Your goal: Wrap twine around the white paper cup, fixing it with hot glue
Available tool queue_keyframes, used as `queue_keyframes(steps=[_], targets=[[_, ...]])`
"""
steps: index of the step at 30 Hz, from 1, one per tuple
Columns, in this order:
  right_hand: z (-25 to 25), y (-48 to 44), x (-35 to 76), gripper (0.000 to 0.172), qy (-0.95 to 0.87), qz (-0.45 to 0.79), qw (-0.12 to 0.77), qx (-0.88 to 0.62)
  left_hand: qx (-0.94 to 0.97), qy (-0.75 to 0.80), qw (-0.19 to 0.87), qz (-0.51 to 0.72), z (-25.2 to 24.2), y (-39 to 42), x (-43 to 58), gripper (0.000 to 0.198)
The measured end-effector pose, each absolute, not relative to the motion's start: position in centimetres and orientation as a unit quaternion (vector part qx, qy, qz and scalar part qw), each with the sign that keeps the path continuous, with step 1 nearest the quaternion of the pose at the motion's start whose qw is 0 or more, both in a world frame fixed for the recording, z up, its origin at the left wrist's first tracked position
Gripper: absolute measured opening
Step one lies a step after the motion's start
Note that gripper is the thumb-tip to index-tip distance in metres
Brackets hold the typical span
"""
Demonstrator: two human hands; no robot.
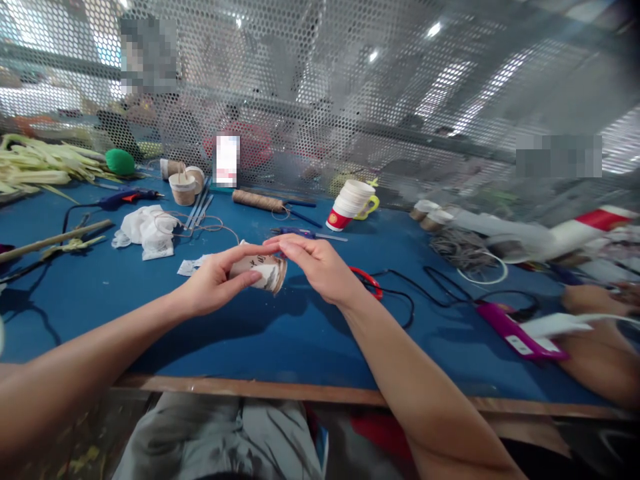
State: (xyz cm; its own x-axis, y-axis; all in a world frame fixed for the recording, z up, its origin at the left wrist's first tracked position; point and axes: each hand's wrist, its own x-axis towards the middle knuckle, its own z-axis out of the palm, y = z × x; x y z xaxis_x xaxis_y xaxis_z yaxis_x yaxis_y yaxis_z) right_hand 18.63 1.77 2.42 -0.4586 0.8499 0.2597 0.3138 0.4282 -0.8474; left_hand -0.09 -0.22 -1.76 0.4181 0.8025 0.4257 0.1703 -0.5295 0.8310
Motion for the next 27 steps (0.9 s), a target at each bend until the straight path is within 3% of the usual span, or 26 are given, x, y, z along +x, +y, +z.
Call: queue_keyframes(steps=[5,11,15,20,27], targets=[[2.1,1.7,18.3,0.034,-0.725,0.469,0.356,-0.357,0.753,0.325,0.376,0.431,-1.6,-0.3,0.0,0.033],[1.9,2.3,18.7,0.034,-0.66,0.485,0.388,-0.423,0.747,0.325,0.377,0.44,-1.7,-0.3,0.0,0.034],[2.2,2.5,19.1,0.037,-0.638,0.514,0.355,-0.45,0.739,0.316,0.366,0.469,-2.1,-0.2,0.0,0.036],[2.8,2.0,19.6,0.041,-0.668,0.576,0.294,-0.367,0.729,0.331,0.334,0.497,-2.1,-0.3,0.0,0.037],[2.7,2.3,20.2,0.045,-0.722,0.536,0.266,-0.348,0.732,0.338,0.367,0.464,-1.5,-0.2,-0.1,0.053]])
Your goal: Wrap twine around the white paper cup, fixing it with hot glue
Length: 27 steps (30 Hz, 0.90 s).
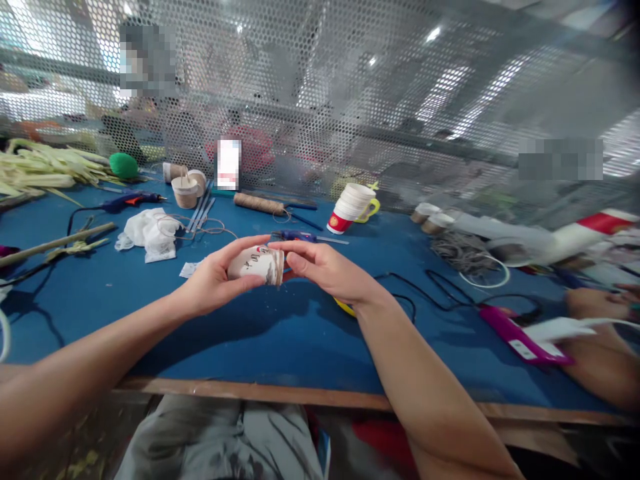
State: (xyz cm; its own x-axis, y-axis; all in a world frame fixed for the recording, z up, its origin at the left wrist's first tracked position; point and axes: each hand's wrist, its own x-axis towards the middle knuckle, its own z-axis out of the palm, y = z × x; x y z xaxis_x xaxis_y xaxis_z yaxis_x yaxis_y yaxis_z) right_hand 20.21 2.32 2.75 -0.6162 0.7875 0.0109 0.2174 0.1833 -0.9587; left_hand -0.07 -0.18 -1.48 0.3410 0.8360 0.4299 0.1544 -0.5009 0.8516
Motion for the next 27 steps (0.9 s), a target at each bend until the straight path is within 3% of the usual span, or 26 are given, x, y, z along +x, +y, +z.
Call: queue_keyframes(steps=[7,13,20,27], targets=[[2.7,2.5,20.1,0.035,-0.746,0.451,0.322,-0.369,0.734,0.386,0.346,0.439,-1.8,0.2,0.0,0.049],[1.8,2.5,19.1,0.012,-0.756,0.364,0.403,-0.365,0.733,0.383,0.352,0.438,-1.7,0.0,0.1,0.049],[2.1,2.6,19.3,0.016,-0.705,0.369,0.46,-0.393,0.717,0.395,0.358,0.448,-1.7,0.3,0.1,0.048],[2.3,2.7,19.5,0.024,-0.72,0.299,0.44,-0.445,0.725,0.37,0.389,0.431,-1.6,-0.1,0.4,0.049]])
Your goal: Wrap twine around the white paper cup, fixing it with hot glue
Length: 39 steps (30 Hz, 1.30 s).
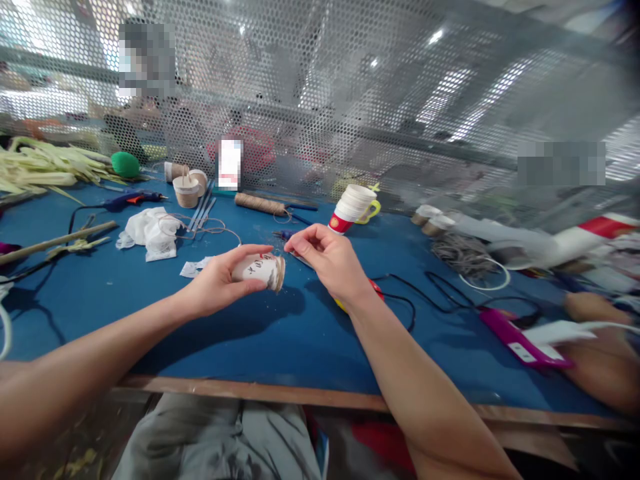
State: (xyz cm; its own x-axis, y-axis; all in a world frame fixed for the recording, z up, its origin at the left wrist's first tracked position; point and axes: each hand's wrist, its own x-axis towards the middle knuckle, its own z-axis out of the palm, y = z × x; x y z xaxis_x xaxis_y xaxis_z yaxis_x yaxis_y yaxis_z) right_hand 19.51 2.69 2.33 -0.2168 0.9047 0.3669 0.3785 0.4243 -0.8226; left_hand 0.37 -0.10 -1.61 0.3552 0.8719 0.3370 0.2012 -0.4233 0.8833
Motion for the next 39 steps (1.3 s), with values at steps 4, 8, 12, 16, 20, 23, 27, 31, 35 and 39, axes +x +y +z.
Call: queue_keyframes(steps=[4,8,12,16,20,23,27,31,35,39], targets=[[2.9,3.2,20.5,0.037,-0.782,0.2,0.246,-0.537,0.744,0.368,0.365,0.421,-1.7,-0.3,0.3,0.047],[3.3,2.9,20.8,0.041,-0.805,0.152,0.242,-0.52,0.767,0.373,0.32,0.413,-2.0,-0.2,0.2,0.048],[2.8,1.8,19.6,0.033,-0.859,0.197,0.298,-0.366,0.769,0.363,0.314,0.423,-2.2,-0.1,0.1,0.049],[2.2,1.2,18.7,0.038,-0.867,0.228,0.29,-0.334,0.754,0.364,0.325,0.44,-2.3,-0.1,0.2,0.052],[1.9,1.3,18.6,0.04,-0.862,0.241,0.297,-0.333,0.732,0.381,0.345,0.447,-2.2,0.0,0.4,0.054],[2.0,1.3,18.5,0.041,-0.857,0.251,0.305,-0.33,0.717,0.386,0.368,0.448,-2.1,0.2,0.5,0.052],[2.6,1.6,18.9,0.043,-0.835,0.293,0.332,-0.327,0.708,0.408,0.382,0.432,-2.0,0.2,0.5,0.042],[3.3,4.0,21.1,0.041,-0.767,0.278,0.369,-0.445,0.72,0.435,0.354,0.409,-1.9,0.0,0.5,0.042],[2.9,7.5,24.3,0.033,-0.69,0.085,0.267,-0.667,0.738,0.445,0.322,0.391,-1.7,-0.3,0.4,0.043],[0.9,9.5,25.8,0.016,-0.696,0.103,0.173,-0.69,0.753,0.455,0.295,0.373,-1.8,-0.4,0.4,0.042]])
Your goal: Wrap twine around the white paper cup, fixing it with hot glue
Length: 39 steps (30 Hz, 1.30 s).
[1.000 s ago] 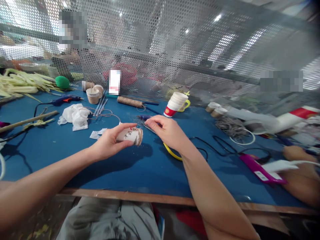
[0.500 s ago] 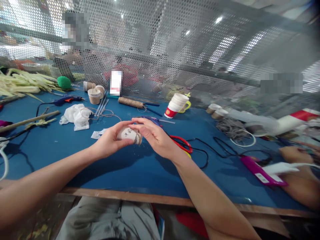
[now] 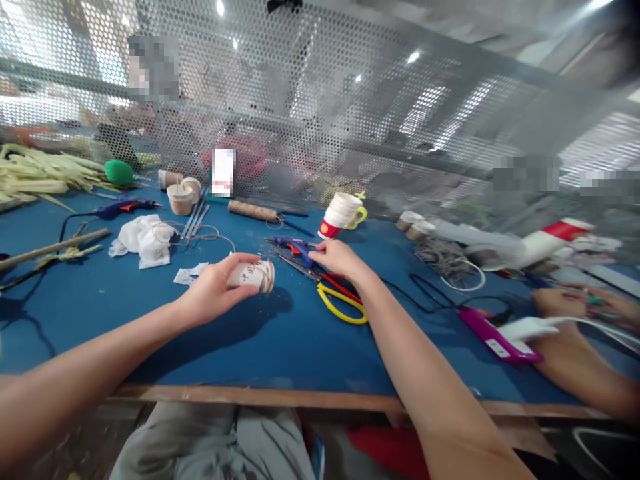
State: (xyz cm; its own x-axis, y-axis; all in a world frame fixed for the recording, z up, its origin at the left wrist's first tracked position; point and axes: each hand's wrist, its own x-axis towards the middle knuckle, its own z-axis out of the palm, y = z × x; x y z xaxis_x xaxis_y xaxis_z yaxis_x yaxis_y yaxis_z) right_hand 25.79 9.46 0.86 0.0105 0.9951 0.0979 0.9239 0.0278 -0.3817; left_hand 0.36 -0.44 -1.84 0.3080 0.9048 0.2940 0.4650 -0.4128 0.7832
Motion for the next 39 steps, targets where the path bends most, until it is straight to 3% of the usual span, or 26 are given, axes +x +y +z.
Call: queue_keyframes(steps=[4,10,15,21,26,39], targets=[[-1.1,10.7,24.9,0.017,-0.692,0.138,0.127,-0.697,0.767,0.458,0.278,0.353,-1.9,-0.3,0.3,0.042],[-1.3,11.5,23.8,0.004,-0.668,0.15,0.179,-0.706,0.77,0.465,0.284,0.333,-2.1,0.1,0.2,0.043],[1.0,8.9,24.1,0.029,-0.66,0.188,0.294,-0.665,0.769,0.458,0.305,0.327,-2.8,0.7,0.2,0.044],[3.2,4.1,23.5,0.014,-0.623,0.426,0.391,-0.527,0.781,0.448,0.305,0.31,-3.4,1.0,0.1,0.043],[2.9,1.6,22.6,0.013,-0.655,0.453,0.359,-0.487,0.779,0.458,0.302,0.305,-3.5,1.2,0.0,0.044],[3.2,0.4,23.1,0.024,-0.728,0.298,0.266,-0.557,0.782,0.492,0.27,0.27,-3.0,1.0,0.0,0.049]])
